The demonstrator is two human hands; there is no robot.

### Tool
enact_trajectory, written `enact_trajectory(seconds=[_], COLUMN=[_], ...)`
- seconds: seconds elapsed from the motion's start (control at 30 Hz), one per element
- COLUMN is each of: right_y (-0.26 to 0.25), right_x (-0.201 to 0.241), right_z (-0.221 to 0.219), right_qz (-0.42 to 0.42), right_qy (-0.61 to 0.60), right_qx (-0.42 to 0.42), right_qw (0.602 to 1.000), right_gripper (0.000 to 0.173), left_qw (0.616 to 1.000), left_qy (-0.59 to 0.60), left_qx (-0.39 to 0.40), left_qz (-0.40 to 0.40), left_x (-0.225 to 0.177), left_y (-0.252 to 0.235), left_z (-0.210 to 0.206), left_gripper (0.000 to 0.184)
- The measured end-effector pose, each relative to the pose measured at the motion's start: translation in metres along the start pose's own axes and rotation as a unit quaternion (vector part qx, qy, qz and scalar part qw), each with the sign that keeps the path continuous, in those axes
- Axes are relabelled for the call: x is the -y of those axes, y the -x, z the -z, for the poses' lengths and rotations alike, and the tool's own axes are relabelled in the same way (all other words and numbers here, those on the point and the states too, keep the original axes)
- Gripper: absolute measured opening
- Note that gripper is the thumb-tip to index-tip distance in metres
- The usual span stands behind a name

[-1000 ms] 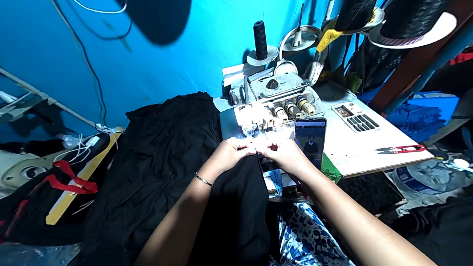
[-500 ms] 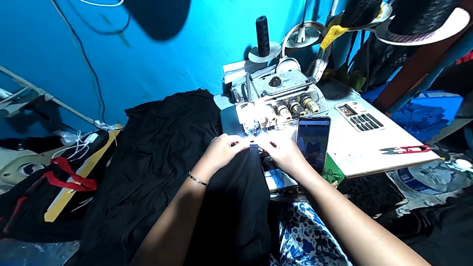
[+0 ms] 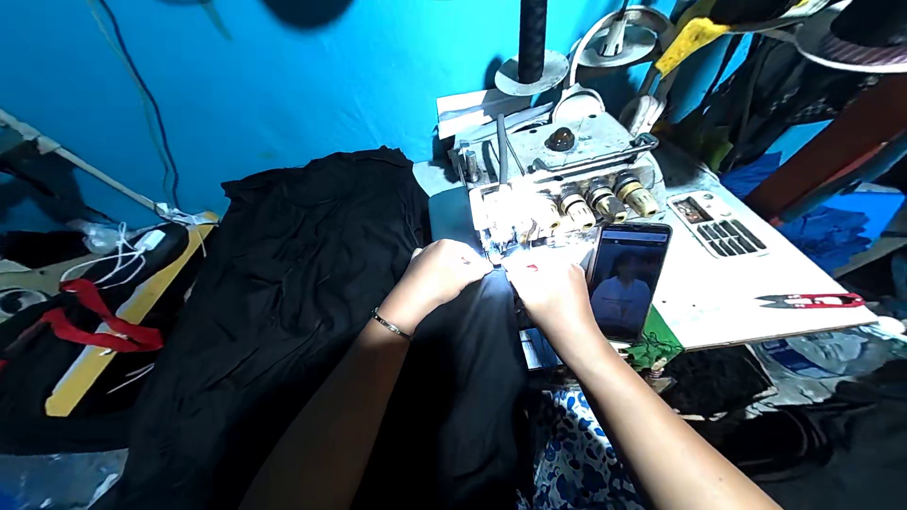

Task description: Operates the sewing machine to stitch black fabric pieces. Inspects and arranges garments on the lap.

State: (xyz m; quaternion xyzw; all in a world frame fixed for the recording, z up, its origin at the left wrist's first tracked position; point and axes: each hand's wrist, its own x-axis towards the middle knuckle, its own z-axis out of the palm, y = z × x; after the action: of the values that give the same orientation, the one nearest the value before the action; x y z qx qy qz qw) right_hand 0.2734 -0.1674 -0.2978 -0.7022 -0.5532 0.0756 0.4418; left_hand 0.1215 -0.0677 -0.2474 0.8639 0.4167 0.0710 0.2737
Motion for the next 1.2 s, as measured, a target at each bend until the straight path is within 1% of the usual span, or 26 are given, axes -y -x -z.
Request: enact_trajectory(seconds=[0.1,0.23,0.3,0.43,0.57,0.67,0.73,0.83,0.93,1.03,1.2], right_y=[0.001,0.01,0.016,0.021,0.022,0.022,0.02,0.013,0.007,0.004,0.001], right_x=[0.001,-0.001,-0.001,-0.001,-0.003,-0.001,0.0,0.0,0.002,0.01,0.007], right_z=[-0.003,0.003,0.006,0.008,0.009,0.011,0.012,0.009,0.005,0.006,-0.003], right_qz=[-0.007,0.062,0.074,0.07,0.069,0.065,0.054,0.032,0.035,0.004,-0.008], right_qy=[0.02,0.03,0.011,-0.018,-0.034,-0.035,-0.024,0.013,0.069,0.106,0.114], right_qx=[-0.009,-0.036,-0.047,-0.05,-0.056,-0.05,-0.032,0.011,0.024,0.044,0.018], right_qw=[1.0,0.997,0.996,0.996,0.995,0.996,0.998,0.999,0.997,0.993,0.993], right_gripper=[0.026,0.019,0.017,0.015,0.019,0.018,0.018,0.023,0.024,0.023,0.028], left_qw=[1.0,0.999,0.998,0.997,0.997,0.995,0.995,0.999,0.999,0.999,0.999], left_qy=[0.009,0.036,0.052,0.068,0.062,0.073,0.063,0.006,-0.034,-0.02,0.013], left_qx=[0.015,0.036,0.034,0.011,-0.02,-0.034,-0.042,-0.028,-0.022,-0.039,-0.04], left_qz=[0.001,-0.008,-0.013,-0.017,-0.032,-0.051,-0.065,-0.038,-0.018,-0.016,0.016], left_x=[-0.002,-0.008,-0.008,-0.007,-0.006,-0.008,-0.007,-0.009,-0.008,-0.005,-0.002], left_y=[-0.001,0.01,0.016,0.024,0.028,0.031,0.03,0.025,0.016,0.011,0.002], left_z=[0.003,0.012,0.014,0.012,0.008,0.007,0.005,0.003,-0.001,-0.003,-0.003], left_gripper=[0.028,0.023,0.024,0.018,0.014,0.013,0.018,0.029,0.037,0.03,0.031])
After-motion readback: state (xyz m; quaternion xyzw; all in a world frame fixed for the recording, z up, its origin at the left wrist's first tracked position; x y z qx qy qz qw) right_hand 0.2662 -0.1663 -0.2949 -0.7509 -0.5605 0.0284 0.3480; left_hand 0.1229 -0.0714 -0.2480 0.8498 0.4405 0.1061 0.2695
